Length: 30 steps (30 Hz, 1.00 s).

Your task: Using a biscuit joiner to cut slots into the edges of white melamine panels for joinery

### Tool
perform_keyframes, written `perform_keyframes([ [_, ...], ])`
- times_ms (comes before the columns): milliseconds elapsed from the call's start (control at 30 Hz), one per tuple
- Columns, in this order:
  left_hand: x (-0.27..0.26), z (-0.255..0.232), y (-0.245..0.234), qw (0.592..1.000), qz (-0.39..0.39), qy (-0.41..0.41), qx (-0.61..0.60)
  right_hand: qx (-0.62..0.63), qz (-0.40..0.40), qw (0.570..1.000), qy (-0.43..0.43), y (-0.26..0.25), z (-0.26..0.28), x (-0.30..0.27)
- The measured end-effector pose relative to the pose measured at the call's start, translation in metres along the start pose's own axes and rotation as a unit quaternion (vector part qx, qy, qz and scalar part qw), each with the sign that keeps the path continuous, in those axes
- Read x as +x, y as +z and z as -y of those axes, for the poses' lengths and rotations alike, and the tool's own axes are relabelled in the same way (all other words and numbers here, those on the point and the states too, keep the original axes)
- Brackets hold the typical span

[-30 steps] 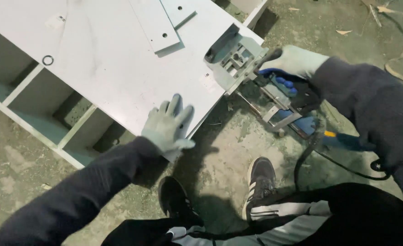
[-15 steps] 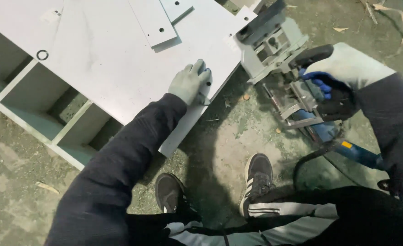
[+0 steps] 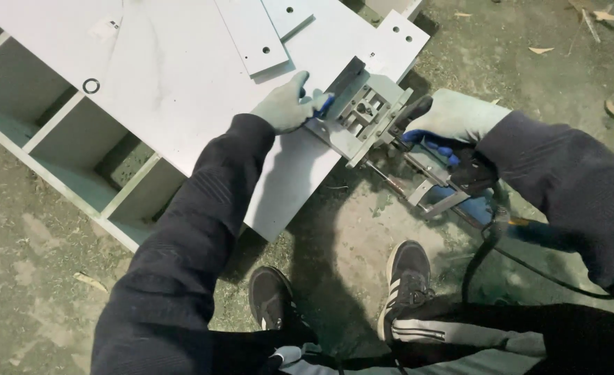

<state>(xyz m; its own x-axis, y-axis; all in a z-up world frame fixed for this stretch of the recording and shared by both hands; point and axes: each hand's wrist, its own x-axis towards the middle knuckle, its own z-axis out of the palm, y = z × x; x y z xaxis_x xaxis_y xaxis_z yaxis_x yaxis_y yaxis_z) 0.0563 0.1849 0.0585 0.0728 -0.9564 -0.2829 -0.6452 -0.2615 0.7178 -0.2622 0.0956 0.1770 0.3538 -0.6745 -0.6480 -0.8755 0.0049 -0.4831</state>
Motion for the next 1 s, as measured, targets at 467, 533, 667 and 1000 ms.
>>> perform_keyframes([
  [467,0.081,-0.003,0.048,0.996,-0.052,-0.069,0.002,-0.072,0.061,0.996,0.002,0.019,0.033,0.016],
  [533,0.093,-0.004,0.053,0.997,-0.035,-0.066,-0.003,-0.091,0.061,0.994,0.002,0.017,0.038,0.011],
  [667,0.112,0.006,0.064,0.996,-0.034,-0.076,0.007,-0.066,0.066,0.996,0.004,0.022,0.058,-0.009],
  [1000,0.083,-0.01,0.049,0.998,-0.035,-0.045,0.037,-0.078,0.086,0.993,0.01,0.03,0.045,0.003],
])
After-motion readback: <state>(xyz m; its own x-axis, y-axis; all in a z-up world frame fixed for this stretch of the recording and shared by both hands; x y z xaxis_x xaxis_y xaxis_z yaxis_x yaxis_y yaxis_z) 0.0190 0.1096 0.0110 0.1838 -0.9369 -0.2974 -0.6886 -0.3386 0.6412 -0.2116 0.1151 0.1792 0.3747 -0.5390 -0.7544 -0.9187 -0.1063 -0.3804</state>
